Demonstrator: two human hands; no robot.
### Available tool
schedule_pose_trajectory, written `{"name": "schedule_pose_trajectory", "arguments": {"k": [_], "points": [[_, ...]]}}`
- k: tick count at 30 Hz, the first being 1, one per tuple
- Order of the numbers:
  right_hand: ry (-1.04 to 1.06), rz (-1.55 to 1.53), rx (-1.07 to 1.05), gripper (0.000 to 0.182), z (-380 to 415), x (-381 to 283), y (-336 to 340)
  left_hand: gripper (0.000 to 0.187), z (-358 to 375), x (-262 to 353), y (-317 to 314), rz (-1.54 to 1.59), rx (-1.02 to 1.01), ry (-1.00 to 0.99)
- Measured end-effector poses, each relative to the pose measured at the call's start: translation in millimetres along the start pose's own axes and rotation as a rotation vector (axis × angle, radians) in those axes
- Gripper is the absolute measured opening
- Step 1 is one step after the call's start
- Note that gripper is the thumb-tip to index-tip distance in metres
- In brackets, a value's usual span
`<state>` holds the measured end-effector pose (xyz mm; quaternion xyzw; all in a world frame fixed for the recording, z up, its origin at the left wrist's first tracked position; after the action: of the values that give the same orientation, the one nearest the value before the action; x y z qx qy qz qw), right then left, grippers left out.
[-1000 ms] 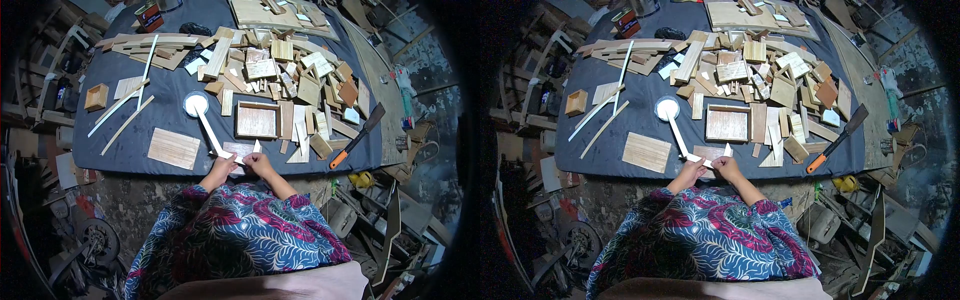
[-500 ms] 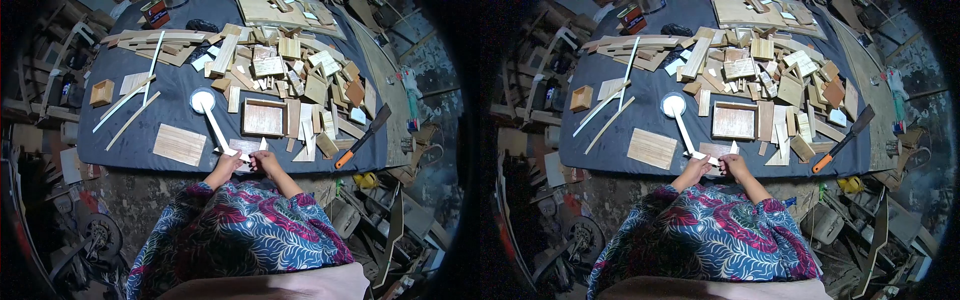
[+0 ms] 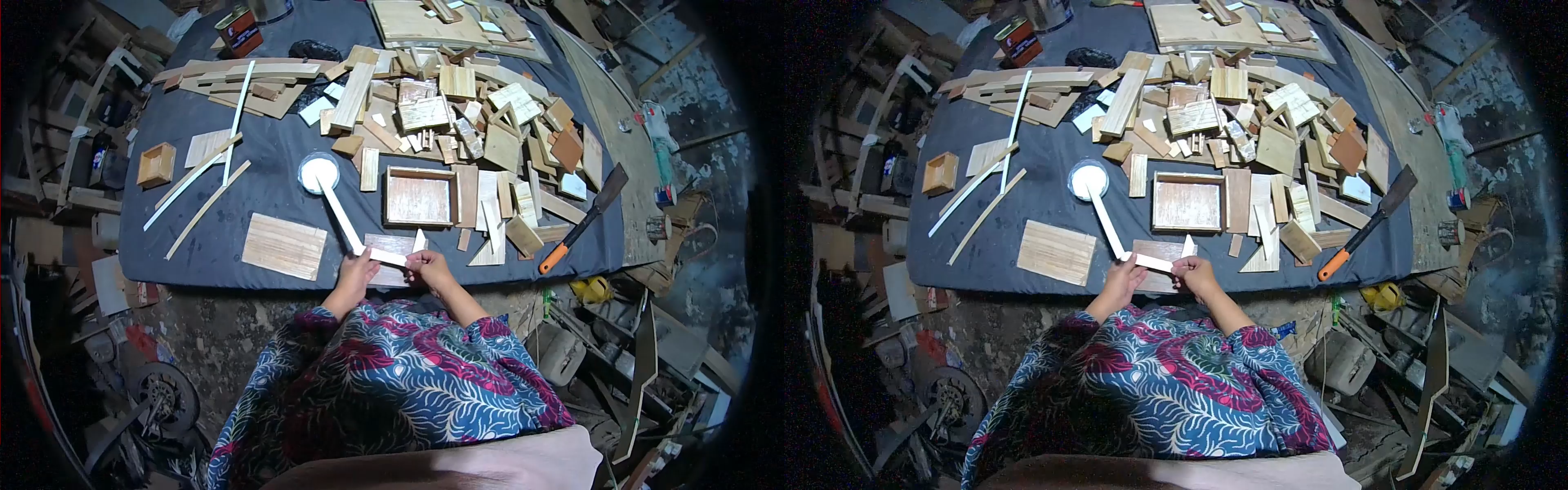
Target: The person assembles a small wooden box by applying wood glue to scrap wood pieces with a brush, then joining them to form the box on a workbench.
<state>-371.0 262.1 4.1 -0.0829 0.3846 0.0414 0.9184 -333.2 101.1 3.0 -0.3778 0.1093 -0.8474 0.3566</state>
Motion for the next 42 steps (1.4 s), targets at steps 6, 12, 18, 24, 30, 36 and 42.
{"name": "schedule_pose_trajectory", "arguments": {"k": [6,12,18,24,30,36,42], "points": [[0.092,0.050,0.044,0.007,-8.6,-6.3,6.6,0.020,-3.5,3.3,16.1,-0.054,0.043,-0.010],[0.106,0.091,0.058,0.007,-9.9,-7.4,8.4,0.019,-4.2,6.6,16.6,-0.112,0.038,0.003],[0.152,0.156,0.073,0.007,-13.0,-15.3,12.8,0.019,-3.5,7.7,23.9,-0.162,0.034,0.020],[0.175,0.326,0.008,0.009,-10.5,-18.4,3.2,0.023,-0.8,6.9,24.6,-0.366,-0.024,-0.010],[0.266,0.208,0.249,0.011,-12.9,-44.7,42.1,0.022,-5.8,8.9,34.4,-0.349,-0.001,-0.063],[0.206,0.324,0.233,0.013,-14.0,-31.8,50.0,0.023,-6.1,9.2,38.4,-0.321,0.020,-0.068],[0.118,0.193,-0.041,0.016,-4.1,-24.5,-13.7,0.022,-2.4,11.8,28.8,-0.329,0.023,-0.076]]}}
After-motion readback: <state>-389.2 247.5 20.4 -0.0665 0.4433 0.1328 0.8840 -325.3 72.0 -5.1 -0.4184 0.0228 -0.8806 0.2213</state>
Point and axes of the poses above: each hand's wrist, its own z-axis away from the middle knuckle, its own y-axis out of the back of the hand, x = y × z, the point moved 9 cm from there along -z, towards the middle knuckle, and after that the axes turned 2 degrees about x, right-handed, at the moved point
